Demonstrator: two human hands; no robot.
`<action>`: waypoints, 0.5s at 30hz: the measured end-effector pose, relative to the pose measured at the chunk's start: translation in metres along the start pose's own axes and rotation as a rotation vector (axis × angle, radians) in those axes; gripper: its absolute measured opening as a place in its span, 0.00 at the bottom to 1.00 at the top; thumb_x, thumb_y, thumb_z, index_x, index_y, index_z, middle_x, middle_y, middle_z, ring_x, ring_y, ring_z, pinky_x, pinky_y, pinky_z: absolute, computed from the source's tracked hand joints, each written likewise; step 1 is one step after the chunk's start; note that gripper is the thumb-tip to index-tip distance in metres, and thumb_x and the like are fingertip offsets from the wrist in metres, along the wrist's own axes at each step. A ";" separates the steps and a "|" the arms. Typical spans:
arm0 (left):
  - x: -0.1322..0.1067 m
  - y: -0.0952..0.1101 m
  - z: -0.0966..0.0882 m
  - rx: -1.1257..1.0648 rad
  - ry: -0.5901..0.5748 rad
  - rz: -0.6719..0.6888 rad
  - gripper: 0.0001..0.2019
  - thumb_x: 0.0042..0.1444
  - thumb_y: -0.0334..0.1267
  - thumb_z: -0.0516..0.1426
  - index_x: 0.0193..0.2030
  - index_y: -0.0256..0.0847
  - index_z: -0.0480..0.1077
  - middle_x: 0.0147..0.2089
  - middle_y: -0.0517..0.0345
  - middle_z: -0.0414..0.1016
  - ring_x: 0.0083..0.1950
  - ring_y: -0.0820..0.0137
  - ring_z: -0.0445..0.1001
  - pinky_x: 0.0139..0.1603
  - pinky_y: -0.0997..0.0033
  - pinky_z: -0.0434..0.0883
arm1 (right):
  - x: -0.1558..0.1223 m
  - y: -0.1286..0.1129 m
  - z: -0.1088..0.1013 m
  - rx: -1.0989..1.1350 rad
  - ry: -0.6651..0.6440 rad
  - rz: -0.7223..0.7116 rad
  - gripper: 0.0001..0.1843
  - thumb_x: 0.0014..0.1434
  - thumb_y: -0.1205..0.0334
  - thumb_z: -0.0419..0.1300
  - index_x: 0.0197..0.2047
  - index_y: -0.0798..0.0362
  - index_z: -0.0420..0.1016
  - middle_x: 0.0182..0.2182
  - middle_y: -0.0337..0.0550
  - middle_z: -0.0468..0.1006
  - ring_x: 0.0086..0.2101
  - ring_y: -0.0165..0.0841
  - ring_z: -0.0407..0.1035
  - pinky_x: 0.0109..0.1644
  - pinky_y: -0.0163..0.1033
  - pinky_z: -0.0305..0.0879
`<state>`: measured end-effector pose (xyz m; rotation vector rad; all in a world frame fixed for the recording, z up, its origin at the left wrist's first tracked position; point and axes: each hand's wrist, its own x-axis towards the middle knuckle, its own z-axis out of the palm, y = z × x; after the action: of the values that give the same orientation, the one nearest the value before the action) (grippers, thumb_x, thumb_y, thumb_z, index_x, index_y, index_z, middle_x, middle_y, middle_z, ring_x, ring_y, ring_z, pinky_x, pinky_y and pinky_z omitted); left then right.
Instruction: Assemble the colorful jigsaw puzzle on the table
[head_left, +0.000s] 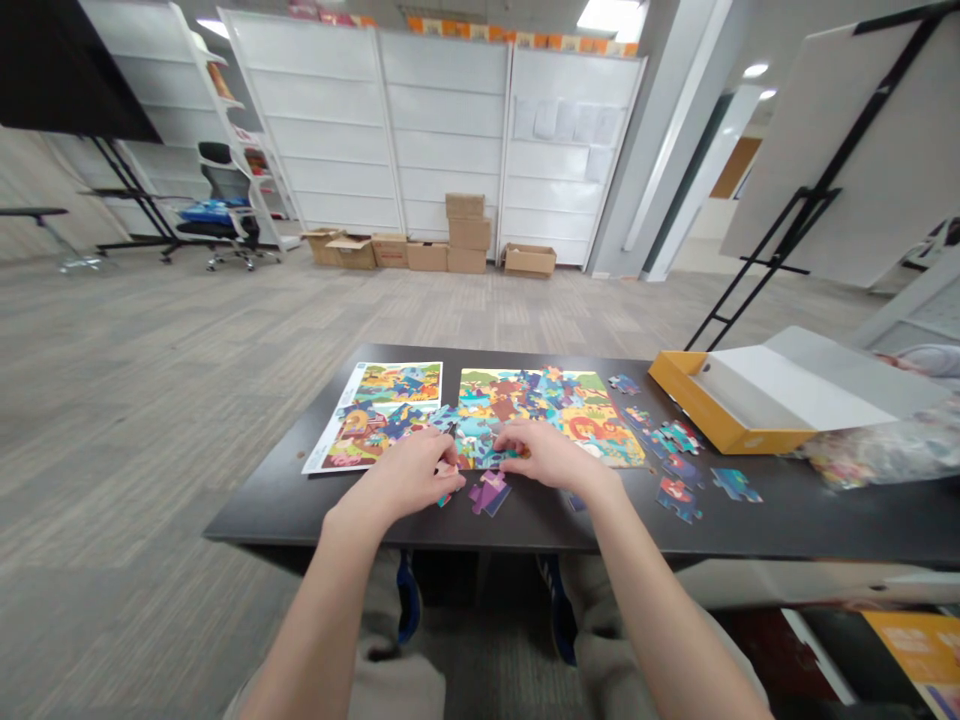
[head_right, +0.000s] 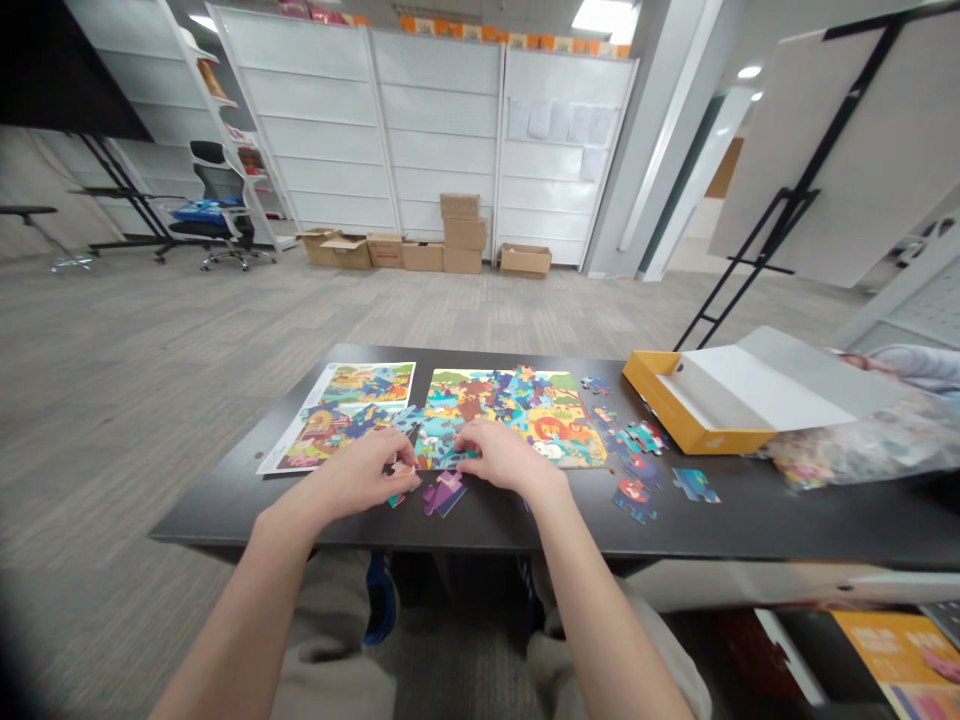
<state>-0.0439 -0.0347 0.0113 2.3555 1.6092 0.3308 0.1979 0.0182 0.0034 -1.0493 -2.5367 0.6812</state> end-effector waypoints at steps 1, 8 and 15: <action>0.000 0.000 0.000 0.000 -0.005 0.003 0.05 0.56 0.40 0.61 0.34 0.42 0.73 0.39 0.53 0.77 0.45 0.60 0.75 0.43 0.65 0.70 | 0.000 0.000 0.000 -0.002 -0.001 -0.001 0.08 0.57 0.68 0.69 0.42 0.54 0.80 0.39 0.44 0.78 0.40 0.34 0.71 0.44 0.37 0.64; 0.017 0.006 0.005 0.137 0.117 0.017 0.10 0.67 0.38 0.52 0.38 0.42 0.73 0.43 0.50 0.76 0.47 0.59 0.75 0.50 0.61 0.71 | 0.000 -0.003 -0.001 -0.031 -0.011 0.021 0.09 0.58 0.67 0.69 0.43 0.53 0.79 0.37 0.42 0.77 0.37 0.34 0.70 0.42 0.37 0.63; 0.038 0.007 0.017 0.186 0.120 0.080 0.14 0.63 0.27 0.52 0.51 0.42 0.73 0.53 0.47 0.76 0.55 0.57 0.73 0.57 0.57 0.69 | 0.000 0.002 0.003 -0.028 0.003 -0.002 0.10 0.57 0.67 0.69 0.43 0.52 0.79 0.42 0.45 0.79 0.44 0.37 0.72 0.50 0.41 0.66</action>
<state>-0.0186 -0.0032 -0.0006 2.5897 1.6670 0.3597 0.1977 0.0187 0.0000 -1.0558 -2.5517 0.6449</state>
